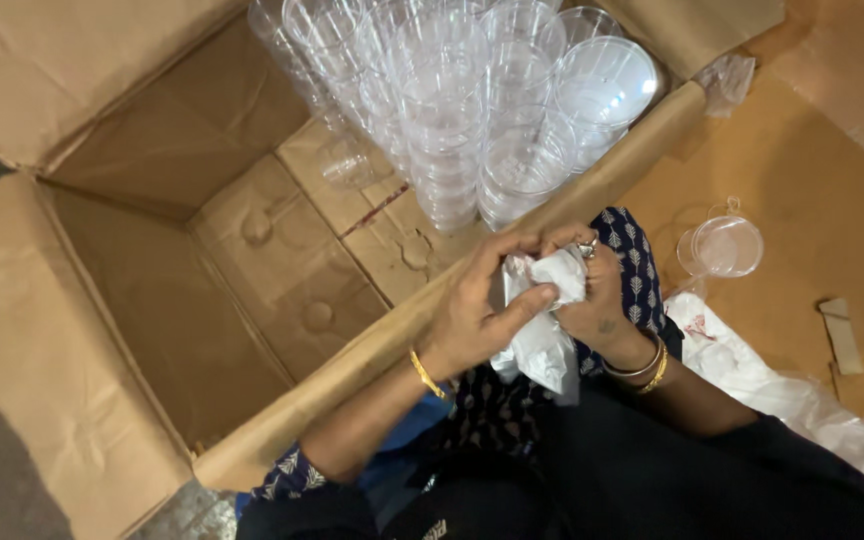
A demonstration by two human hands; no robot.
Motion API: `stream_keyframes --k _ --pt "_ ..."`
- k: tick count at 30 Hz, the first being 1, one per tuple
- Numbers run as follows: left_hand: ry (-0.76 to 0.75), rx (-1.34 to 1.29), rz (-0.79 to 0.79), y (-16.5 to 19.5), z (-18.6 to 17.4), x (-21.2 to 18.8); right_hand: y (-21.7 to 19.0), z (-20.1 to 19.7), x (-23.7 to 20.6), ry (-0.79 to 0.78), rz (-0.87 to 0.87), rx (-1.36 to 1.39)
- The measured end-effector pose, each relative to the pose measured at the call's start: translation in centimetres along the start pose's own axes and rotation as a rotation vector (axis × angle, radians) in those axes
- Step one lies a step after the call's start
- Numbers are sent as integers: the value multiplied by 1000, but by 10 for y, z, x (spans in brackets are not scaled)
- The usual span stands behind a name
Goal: The person sits on the floor with a large cardboard box of clear plastic cups. They pull cups from stacks, tear off the surrounding plastic packaging film, and place the unwrapped cups back into stacks inside the box, discarding the plastic wrap on the floor beside them.
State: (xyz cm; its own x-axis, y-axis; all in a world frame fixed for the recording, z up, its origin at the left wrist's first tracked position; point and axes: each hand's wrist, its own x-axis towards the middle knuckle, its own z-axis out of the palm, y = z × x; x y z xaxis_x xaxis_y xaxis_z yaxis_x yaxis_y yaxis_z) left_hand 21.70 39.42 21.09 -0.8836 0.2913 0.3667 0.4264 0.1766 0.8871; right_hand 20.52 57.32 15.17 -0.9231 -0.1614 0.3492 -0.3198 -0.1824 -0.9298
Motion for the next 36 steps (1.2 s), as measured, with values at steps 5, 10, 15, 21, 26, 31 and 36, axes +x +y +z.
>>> stream_keyframes --k 5,10,15,21,26,31,36 --pt "234 -118 -171 -3 11 -27 -6 4 -10 111 17 -90" --pt "254 -55 -59 0 11 -38 -6 12 -11 35 31 -121" --pt "305 -53 14 4 16 -42 -7 17 -9 0 19 -152" --pt "395 -391 -65 3 25 -45 -22 28 -5 -6 -55 -28" --pt "348 -507 16 6 30 -45 -22 28 -9 -12 -8 197" --pt "374 -195 15 9 32 -45 -15 26 -19 14 64 166" --pt "359 -296 -3 4 35 -50 -21 27 -20 7 114 232"
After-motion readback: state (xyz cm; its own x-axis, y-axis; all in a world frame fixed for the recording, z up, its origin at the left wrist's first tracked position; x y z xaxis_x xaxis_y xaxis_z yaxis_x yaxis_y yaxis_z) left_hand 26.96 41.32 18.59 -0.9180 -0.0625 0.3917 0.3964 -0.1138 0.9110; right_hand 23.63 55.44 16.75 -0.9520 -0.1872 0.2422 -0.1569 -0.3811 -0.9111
